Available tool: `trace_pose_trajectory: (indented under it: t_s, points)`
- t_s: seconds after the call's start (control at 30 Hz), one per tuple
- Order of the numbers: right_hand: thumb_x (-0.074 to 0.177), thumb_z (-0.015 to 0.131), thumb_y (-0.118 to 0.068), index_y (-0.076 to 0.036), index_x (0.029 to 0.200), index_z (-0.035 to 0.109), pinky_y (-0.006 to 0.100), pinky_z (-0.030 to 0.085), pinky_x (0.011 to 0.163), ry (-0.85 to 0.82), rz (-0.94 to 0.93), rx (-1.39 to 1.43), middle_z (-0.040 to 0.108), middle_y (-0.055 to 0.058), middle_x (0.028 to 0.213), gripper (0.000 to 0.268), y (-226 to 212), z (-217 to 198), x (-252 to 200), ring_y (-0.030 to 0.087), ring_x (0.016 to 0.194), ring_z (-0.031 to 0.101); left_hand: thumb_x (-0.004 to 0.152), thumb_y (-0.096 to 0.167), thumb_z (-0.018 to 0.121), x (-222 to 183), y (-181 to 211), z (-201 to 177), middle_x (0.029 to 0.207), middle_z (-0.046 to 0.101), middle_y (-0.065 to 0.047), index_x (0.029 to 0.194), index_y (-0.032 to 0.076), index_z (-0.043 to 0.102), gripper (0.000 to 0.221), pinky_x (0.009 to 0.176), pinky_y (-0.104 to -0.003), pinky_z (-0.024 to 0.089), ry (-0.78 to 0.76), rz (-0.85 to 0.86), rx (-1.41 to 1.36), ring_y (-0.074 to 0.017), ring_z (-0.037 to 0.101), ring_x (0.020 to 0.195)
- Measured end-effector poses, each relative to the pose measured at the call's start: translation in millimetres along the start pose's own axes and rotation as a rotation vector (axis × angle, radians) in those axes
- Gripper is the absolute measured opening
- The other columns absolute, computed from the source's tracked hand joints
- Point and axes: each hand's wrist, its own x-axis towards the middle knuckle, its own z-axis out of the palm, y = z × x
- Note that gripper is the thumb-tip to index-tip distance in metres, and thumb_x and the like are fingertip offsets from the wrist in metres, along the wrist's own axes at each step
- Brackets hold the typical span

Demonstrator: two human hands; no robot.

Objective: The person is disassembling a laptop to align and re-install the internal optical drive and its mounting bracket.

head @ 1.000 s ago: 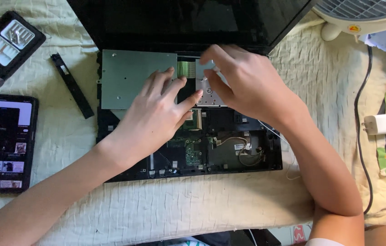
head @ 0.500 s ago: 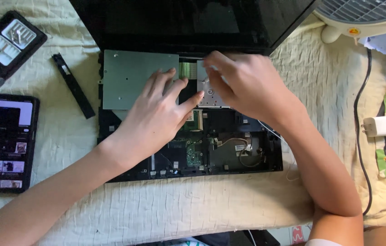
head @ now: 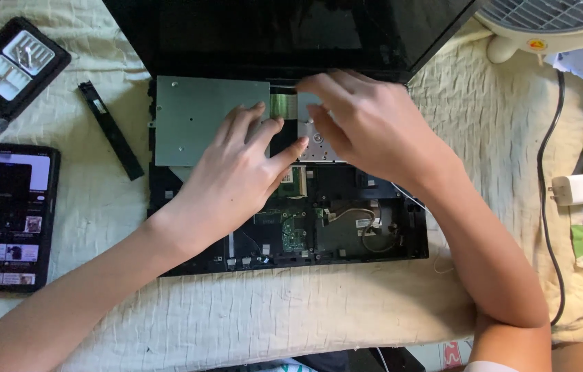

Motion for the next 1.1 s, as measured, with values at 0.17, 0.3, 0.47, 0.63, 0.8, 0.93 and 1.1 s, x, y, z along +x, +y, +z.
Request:
trace_pose_trajectory:
  t_s: [0.17,0.3,0.47,0.63,0.8,0.93,1.1]
  points:
    - [0.108,0.058,-0.009,-0.001,0.122,0.063,0.044,0.046,0.054,-0.009,0.064,0.04,0.066,0.015,0.094,0.017,1,-1,0,0.035,0.078,0.064,0.101,0.023,0.063,1,0,0,0.127,0.062,-0.021,0.135,0.018,0.068,0.035,0.105,-0.055,0.047,0.012,-0.001,-0.005,-0.0448,0.053,0.123]
    - [0.115,0.06,-0.021,-0.005,0.086,0.061,0.042,0.036,0.048,-0.04,0.077,-0.059,0.056,0.006,0.066,0.034,1,0,-6,0.03,0.057,0.053,0.099,0.023,0.066,1,1,1,0.126,0.062,-0.02,0.134,0.019,0.069,0.036,0.106,-0.053,0.048,0.029,0.001,0.005,-0.0435,0.054,0.123]
    - [0.108,0.058,-0.005,-0.002,0.128,0.063,0.044,0.049,0.058,-0.087,0.041,0.041,0.067,0.016,0.105,0.021,-4,-8,0,0.034,0.083,0.067,0.094,0.016,0.068,-1,-1,7,0.128,0.06,-0.022,0.138,0.019,0.066,0.044,0.108,-0.056,0.045,0.009,0.009,0.027,-0.0455,0.052,0.126]
    - [0.113,0.059,-0.025,-0.004,0.118,0.068,0.045,0.045,0.047,-0.149,0.15,-0.015,0.071,0.012,0.073,0.023,-4,-7,0,0.036,0.059,0.066,0.089,0.018,0.074,-1,-1,11,0.126,0.063,-0.022,0.138,0.019,0.066,0.05,0.108,-0.056,0.047,0.018,-0.006,0.033,-0.0451,0.053,0.127]
    - [0.106,0.059,-0.007,-0.002,0.126,0.064,0.044,0.048,0.053,-0.098,0.058,-0.033,0.068,0.015,0.109,0.021,-9,-9,1,0.031,0.074,0.066,0.093,0.016,0.069,-1,-1,15,0.127,0.06,-0.019,0.139,0.022,0.065,0.047,0.109,-0.055,0.045,0.026,0.005,0.066,-0.0444,0.053,0.127]
    - [0.112,0.062,-0.018,-0.004,0.115,0.071,0.04,0.043,0.045,-0.129,0.127,-0.057,0.067,0.009,0.066,0.017,-5,-9,-2,0.027,0.05,0.062,0.092,0.018,0.069,0,-1,13,0.128,0.06,-0.021,0.141,0.021,0.063,0.05,0.113,-0.057,0.042,-0.015,-0.001,0.046,-0.0454,0.052,0.129]
    - [0.104,0.065,-0.01,-0.006,0.121,0.062,0.039,0.046,0.05,-0.115,0.077,-0.033,0.071,0.01,0.104,0.018,-11,-11,0,0.025,0.068,0.066,0.092,0.018,0.071,0,-1,14,0.126,0.061,-0.02,0.138,0.022,0.065,0.047,0.109,-0.054,0.045,0.024,0.003,0.055,-0.0441,0.053,0.127]
